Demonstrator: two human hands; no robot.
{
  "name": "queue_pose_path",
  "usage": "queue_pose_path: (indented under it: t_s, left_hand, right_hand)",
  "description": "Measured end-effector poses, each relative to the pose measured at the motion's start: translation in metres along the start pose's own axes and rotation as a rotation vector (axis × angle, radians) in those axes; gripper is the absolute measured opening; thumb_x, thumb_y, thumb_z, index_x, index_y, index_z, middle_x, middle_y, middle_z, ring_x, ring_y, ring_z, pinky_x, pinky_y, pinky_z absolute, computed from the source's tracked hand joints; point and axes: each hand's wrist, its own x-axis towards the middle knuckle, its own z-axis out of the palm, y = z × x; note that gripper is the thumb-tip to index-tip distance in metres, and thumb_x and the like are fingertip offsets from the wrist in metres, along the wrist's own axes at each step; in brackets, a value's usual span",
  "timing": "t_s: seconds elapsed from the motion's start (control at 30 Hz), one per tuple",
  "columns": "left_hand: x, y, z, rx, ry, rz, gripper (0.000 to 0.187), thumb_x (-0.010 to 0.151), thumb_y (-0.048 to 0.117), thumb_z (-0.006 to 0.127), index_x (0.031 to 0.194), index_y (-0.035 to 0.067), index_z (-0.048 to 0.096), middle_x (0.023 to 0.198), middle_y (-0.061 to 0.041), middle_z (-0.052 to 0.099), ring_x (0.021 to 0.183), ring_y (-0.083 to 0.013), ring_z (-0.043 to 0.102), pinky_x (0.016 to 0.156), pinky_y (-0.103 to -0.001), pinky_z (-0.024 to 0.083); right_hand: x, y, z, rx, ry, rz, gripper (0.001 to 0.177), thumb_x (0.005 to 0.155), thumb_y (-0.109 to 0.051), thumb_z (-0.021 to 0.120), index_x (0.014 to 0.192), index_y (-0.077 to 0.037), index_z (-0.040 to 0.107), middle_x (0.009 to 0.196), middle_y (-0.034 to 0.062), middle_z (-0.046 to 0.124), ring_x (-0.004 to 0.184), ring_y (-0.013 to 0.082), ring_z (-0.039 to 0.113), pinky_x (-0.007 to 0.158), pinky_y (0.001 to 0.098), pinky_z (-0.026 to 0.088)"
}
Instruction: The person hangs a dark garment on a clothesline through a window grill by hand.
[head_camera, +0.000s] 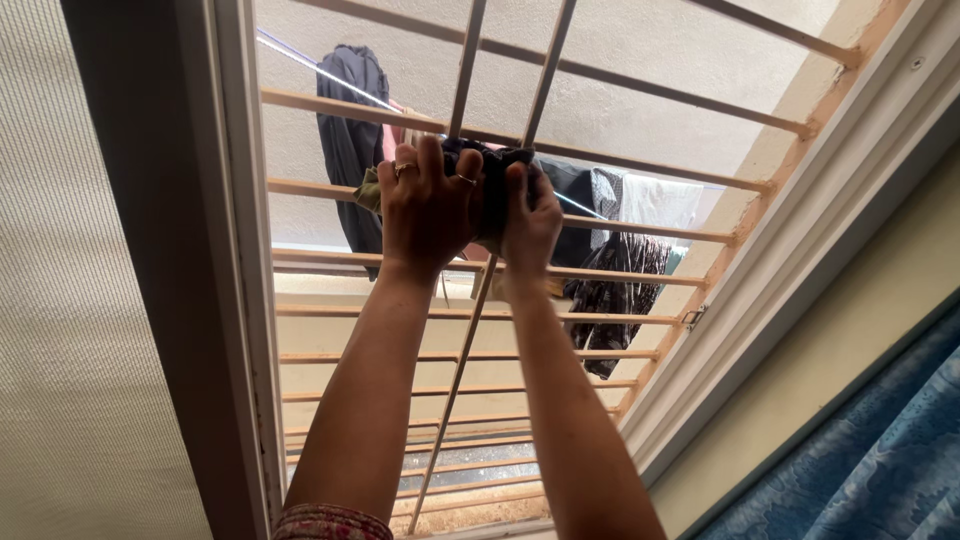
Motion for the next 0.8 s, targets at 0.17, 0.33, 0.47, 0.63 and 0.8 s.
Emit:
queue_pose_path:
  t_s: [0.17, 0.33, 0.47, 0.63, 0.8]
  left_hand:
    - [0.002, 0.000, -0.002, 0.010, -0.012, -0.013, 0.023, 0.104, 0.039, 0.054, 0.107, 0.017, 0.049, 0.105, -0.016, 0.052, 0.101, -0.0375, 0.063, 0.076, -0.051, 0.050]
    - [0.002, 0.001, -0.001, 0.004, -0.017, -0.022, 0.024, 0.106, 0.039, 0.056, 0.108, 0.017, 0.049, 0.106, -0.017, 0.052, 0.101, -0.0368, 0.063, 0.077, -0.051, 0.049]
    - [0.000, -0.001, -0.001, 0.035, -0.014, 0.000, 0.025, 0.102, 0.039, 0.058, 0.112, 0.018, 0.049, 0.108, -0.017, 0.051, 0.103, -0.0366, 0.062, 0.076, -0.049, 0.048]
    - [0.000, -0.002, -0.004, 0.016, -0.025, 0.011, 0.025, 0.100, 0.038, 0.059, 0.112, 0.019, 0.049, 0.107, -0.016, 0.050, 0.101, -0.0351, 0.062, 0.075, -0.049, 0.048]
    - [-0.002, 0.002, -0.008, 0.064, -0.015, 0.017, 0.024, 0.100, 0.037, 0.060, 0.113, 0.020, 0.050, 0.106, -0.015, 0.051, 0.098, -0.0325, 0.062, 0.070, -0.046, 0.049]
  right_hand:
    - [0.028, -0.012, -0.013, 0.280, -0.244, 0.349, 0.045, 0.091, -0.046, 0.073, 0.110, -0.006, 0.066, 0.094, 0.0051, 0.073, 0.083, 0.0155, 0.074, 0.073, 0.0310, 0.066]
    - [0.018, 0.006, 0.002, -0.064, -0.088, 0.155, 0.048, 0.098, -0.055, 0.057, 0.103, -0.008, 0.066, 0.087, 0.0044, 0.073, 0.077, 0.0153, 0.074, 0.066, 0.0309, 0.064]
    - [0.007, 0.008, 0.009, -0.605, 0.088, -0.005, 0.055, 0.099, -0.061, 0.040, 0.107, -0.013, 0.066, 0.080, 0.0040, 0.074, 0.074, 0.0169, 0.074, 0.072, 0.0422, 0.060]
    - [-0.004, -0.001, 0.015, -0.945, 0.117, -0.175, 0.054, 0.105, -0.053, 0.038, 0.099, -0.007, 0.065, 0.064, 0.0090, 0.073, 0.092, 0.0305, 0.069, 0.099, 0.0599, 0.036]
    - [-0.004, -0.002, 0.019, -1.173, 0.174, -0.306, 0.050, 0.108, -0.048, 0.041, 0.097, -0.004, 0.062, 0.064, 0.0112, 0.071, 0.109, 0.0391, 0.063, 0.091, 0.0597, 0.043]
